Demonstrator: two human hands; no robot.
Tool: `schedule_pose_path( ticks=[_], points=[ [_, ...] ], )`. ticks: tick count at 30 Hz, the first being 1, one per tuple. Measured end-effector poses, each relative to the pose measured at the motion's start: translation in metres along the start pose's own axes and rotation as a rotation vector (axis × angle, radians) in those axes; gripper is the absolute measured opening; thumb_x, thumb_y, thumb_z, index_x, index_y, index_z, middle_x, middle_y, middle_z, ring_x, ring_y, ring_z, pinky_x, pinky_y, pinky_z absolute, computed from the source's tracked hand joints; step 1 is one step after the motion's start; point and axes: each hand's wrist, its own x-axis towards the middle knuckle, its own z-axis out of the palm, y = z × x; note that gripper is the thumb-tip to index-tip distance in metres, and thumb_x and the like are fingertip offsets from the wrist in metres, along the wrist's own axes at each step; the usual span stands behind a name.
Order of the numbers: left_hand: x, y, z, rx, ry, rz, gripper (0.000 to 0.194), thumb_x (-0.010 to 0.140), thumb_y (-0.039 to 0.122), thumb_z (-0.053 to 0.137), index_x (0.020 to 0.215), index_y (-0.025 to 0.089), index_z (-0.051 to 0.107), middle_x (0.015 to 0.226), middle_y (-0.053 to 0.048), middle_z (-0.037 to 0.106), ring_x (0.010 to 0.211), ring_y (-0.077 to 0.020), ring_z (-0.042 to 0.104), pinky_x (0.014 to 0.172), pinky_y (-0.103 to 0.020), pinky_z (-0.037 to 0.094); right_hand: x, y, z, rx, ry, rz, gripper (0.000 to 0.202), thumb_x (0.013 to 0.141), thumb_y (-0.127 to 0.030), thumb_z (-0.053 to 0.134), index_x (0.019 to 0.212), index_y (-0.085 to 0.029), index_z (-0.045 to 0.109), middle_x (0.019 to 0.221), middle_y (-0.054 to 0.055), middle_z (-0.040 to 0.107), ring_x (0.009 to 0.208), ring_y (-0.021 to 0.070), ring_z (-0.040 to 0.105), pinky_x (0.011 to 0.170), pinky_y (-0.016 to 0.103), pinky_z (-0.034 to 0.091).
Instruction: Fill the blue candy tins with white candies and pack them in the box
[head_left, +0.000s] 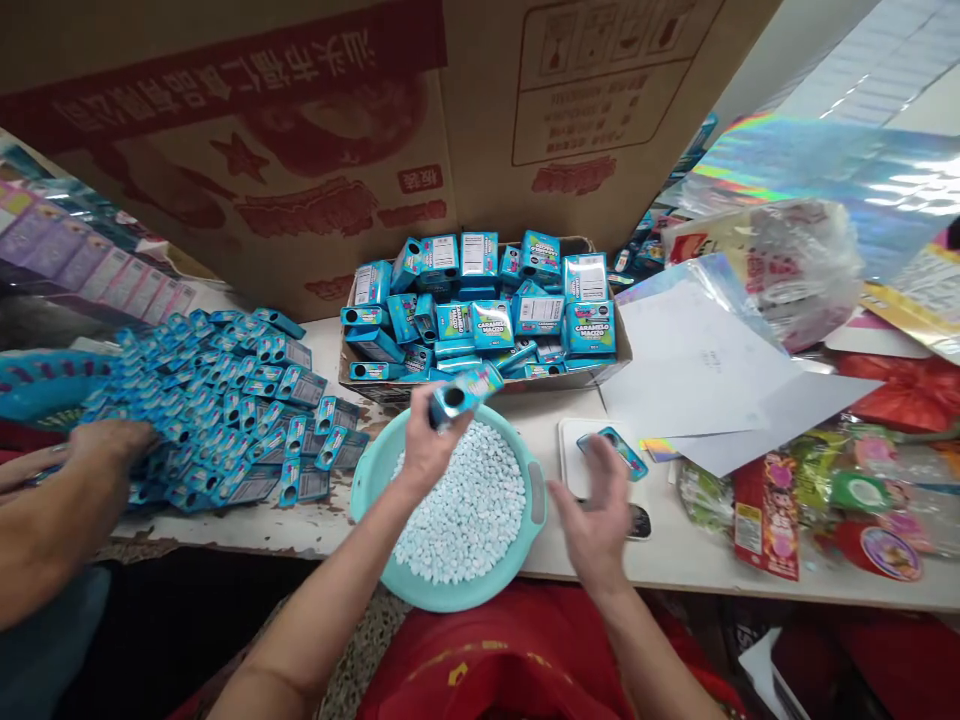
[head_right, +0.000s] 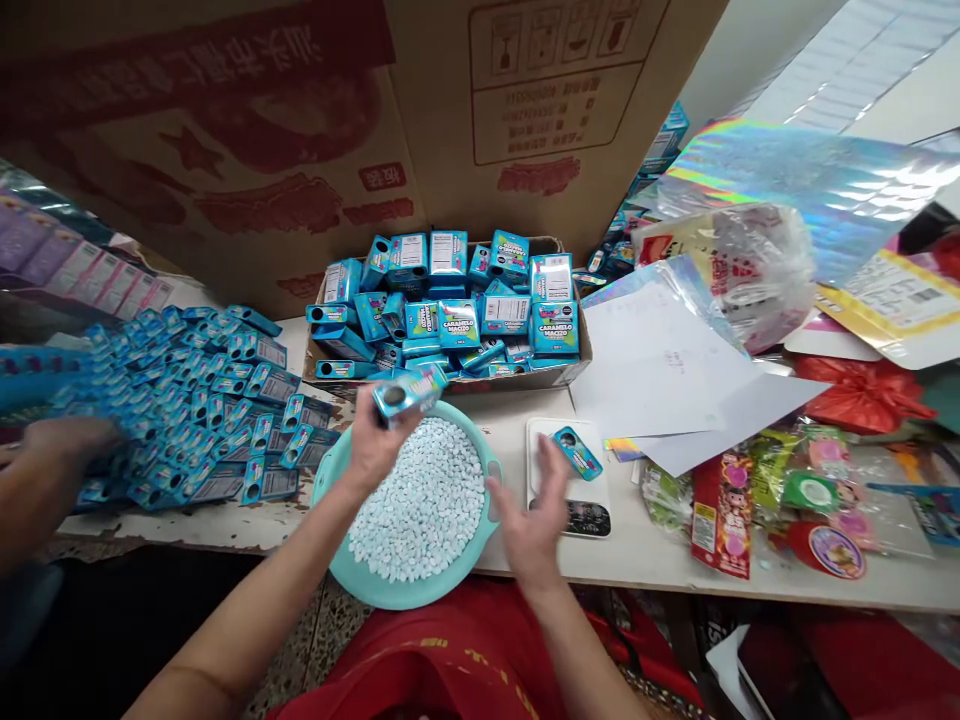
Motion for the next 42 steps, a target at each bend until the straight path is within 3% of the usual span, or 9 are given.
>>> schedule_pose_path(
  ticks=[3, 6, 10, 15, 21, 26, 30, 35, 42],
  points=[
    [-0.06, 0.002, -0.001, 0.001, -0.234, -0.034, 0.038, 0.07, 0.033, 0.07, 0.103, 0.023, 0.054, 0.1, -0.004, 0.062, 0.092, -0.0195, 0.059, 0.082, -0.034, 0.048, -0.005, -0.018, 0.034, 0.332, -0.243, 0.232, 0.09, 0.063, -0.048, 0.076, 0.138, -0.022, 0.033, 0.138, 0.015, 0.045, 0.124, 0.0285, 0.048, 0.102, 0.047, 0.041],
    [-0.078, -0.018, -0.016, -0.125, -0.488, -0.265, 0.042, 0.072, 0.047, 0.066, 0.105, 0.021, 0.058, 0.095, -0.006, 0.065, 0.085, -0.0214, 0.062, 0.076, -0.033, 0.05, -0.004, -0.019, 0.041, 0.346, -0.417, 0.391, 0.063, 0.06, -0.045, 0.078, 0.113, -0.02, 0.055, 0.103, 0.008, 0.067, 0.093, 0.0243, 0.064, 0.084, 0.039, 0.052],
    [-0.054, -0.071, -0.03, -0.005, -0.407, -0.281, 0.046, 0.085, 0.054, 0.042, 0.109, 0.02, 0.061, 0.111, -0.011, 0.064, 0.108, -0.0272, 0.056, 0.095, -0.042, 0.042, -0.02, -0.017, 0.033, 0.192, -0.527, 0.427, 0.037, 0.057, -0.037, 0.079, 0.084, -0.02, 0.061, 0.076, -0.001, 0.065, 0.071, 0.0174, 0.061, 0.07, 0.031, 0.052],
    [-0.053, -0.107, 0.008, 0.602, -0.399, -0.165, 0.034, 0.082, 0.04, 0.052, 0.107, 0.02, 0.061, 0.12, -0.014, 0.058, 0.117, -0.0309, 0.047, 0.103, -0.047, 0.031, -0.049, -0.017, 0.034, 0.222, -0.557, 0.477, 0.038, 0.059, -0.037, 0.078, 0.089, -0.02, 0.061, 0.08, -0.001, 0.065, 0.072, 0.016, 0.06, 0.07, 0.029, 0.051],
    [-0.086, -0.096, 0.021, 0.551, -0.51, -0.219, 0.014, 0.077, 0.033, 0.055, 0.08, 0.022, 0.063, 0.085, -0.007, 0.064, 0.086, -0.0259, 0.058, 0.081, -0.037, 0.043, -0.037, -0.009, 0.025, 0.147, -0.418, 0.419, 0.041, 0.061, -0.038, 0.077, 0.094, -0.019, 0.06, 0.089, 0.002, 0.066, 0.081, 0.0188, 0.062, 0.076, 0.032, 0.051],
    [-0.084, -0.087, -0.001, 0.105, -0.273, -0.559, 0.021, 0.07, 0.038, 0.062, 0.063, 0.019, 0.057, 0.059, 0.001, 0.054, 0.061, -0.015, 0.052, 0.06, -0.026, 0.041, -0.029, 0.0, 0.023, -0.007, -0.359, 0.281, 0.038, 0.064, -0.039, 0.075, 0.093, -0.019, 0.06, 0.09, 0.003, 0.063, 0.083, 0.0187, 0.061, 0.076, 0.031, 0.05],
    [-0.072, -0.053, -0.018, -0.392, -0.098, -0.794, 0.031, 0.065, 0.042, 0.069, 0.062, 0.017, 0.051, 0.053, 0.004, 0.048, 0.042, -0.0072, 0.04, 0.04, -0.019, 0.03, -0.031, 0.005, 0.033, -0.125, -0.425, 0.12, 0.031, 0.069, -0.035, 0.073, 0.092, -0.021, 0.06, 0.09, 0.003, 0.062, 0.086, 0.0195, 0.06, 0.078, 0.033, 0.048],
    [-0.06, -0.011, -0.024, -0.679, -0.009, -0.687, 0.025, 0.069, 0.037, 0.067, 0.076, 0.018, 0.053, 0.063, 0.002, 0.06, 0.044, -0.0096, 0.053, 0.041, -0.021, 0.039, -0.038, 0.005, 0.052, -0.219, -0.557, -0.032, 0.024, 0.071, -0.025, 0.07, 0.094, -0.023, 0.062, 0.092, 0.005, 0.063, 0.09, 0.0229, 0.059, 0.079, 0.036, 0.047],
    [-0.055, -0.006, -0.016, -0.738, 0.191, -0.627, 0.025, 0.068, 0.037, 0.067, 0.071, 0.018, 0.051, 0.07, 0.001, 0.065, 0.06, -0.0157, 0.066, 0.06, -0.028, 0.051, -0.039, -0.001, 0.063, -0.269, -0.574, -0.084, 0.027, 0.071, -0.025, 0.071, 0.097, -0.023, 0.062, 0.094, 0.006, 0.063, 0.091, 0.0244, 0.058, 0.08, 0.038, 0.046]
  ],
)
